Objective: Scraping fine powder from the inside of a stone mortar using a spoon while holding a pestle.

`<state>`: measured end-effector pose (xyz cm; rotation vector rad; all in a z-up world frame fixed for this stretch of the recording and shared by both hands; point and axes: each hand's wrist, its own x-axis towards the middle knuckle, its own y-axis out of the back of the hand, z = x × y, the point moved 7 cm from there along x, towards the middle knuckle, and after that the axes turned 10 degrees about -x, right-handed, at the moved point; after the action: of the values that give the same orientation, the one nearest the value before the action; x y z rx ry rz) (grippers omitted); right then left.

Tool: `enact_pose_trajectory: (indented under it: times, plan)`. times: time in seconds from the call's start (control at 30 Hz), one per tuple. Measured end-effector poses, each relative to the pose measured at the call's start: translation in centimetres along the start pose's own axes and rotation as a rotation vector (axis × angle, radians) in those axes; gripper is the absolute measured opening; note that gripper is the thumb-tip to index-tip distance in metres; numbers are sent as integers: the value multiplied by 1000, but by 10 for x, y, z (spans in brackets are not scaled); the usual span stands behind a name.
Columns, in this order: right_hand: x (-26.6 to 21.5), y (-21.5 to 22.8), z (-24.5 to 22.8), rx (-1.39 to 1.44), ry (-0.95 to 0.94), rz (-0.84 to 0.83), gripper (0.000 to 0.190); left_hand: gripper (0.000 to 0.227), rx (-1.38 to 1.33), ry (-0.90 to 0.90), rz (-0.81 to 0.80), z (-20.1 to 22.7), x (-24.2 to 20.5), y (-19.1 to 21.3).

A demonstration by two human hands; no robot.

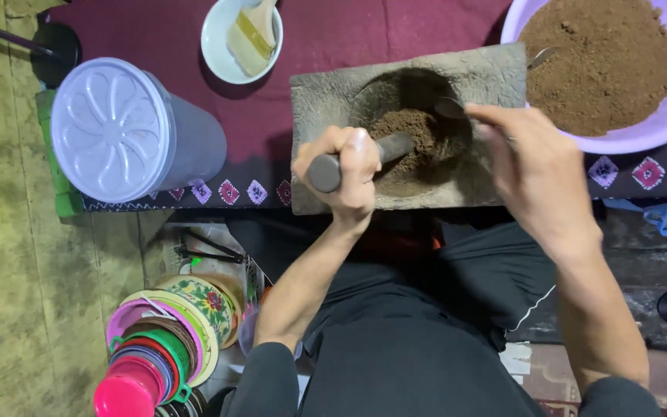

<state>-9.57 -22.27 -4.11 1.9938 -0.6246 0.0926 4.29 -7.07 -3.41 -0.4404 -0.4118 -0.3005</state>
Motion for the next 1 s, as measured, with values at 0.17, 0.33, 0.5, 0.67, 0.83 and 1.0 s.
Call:
enact_pose_trajectory:
  times: [0.17, 0.33, 0.5, 0.67, 0.83, 1.0]
  plan:
    - [10, -49, -4, -7, 84, -107, 18, 39, -589, -181, -266, 29, 18, 4]
    - [0, -51, -3, -195, 141, -211, 27, 33, -616, -123, -343, 88, 33, 7]
    - [-16, -22, -6, -390, 143, -203, 37, 33, -459, -141, -269, 50, 15, 2]
    - [-21, 11, -11, -448, 87, -5, 11, 45, -41, -180, -64, 0, 1, -2]
    - [-4, -26, 5, -555, 107, 23, 9, 41, -114, -202, -86, 0, 14, 8]
    - [0, -62, 8, -428, -34, -114, 18, 41, -351, -183, -138, 23, 21, 19]
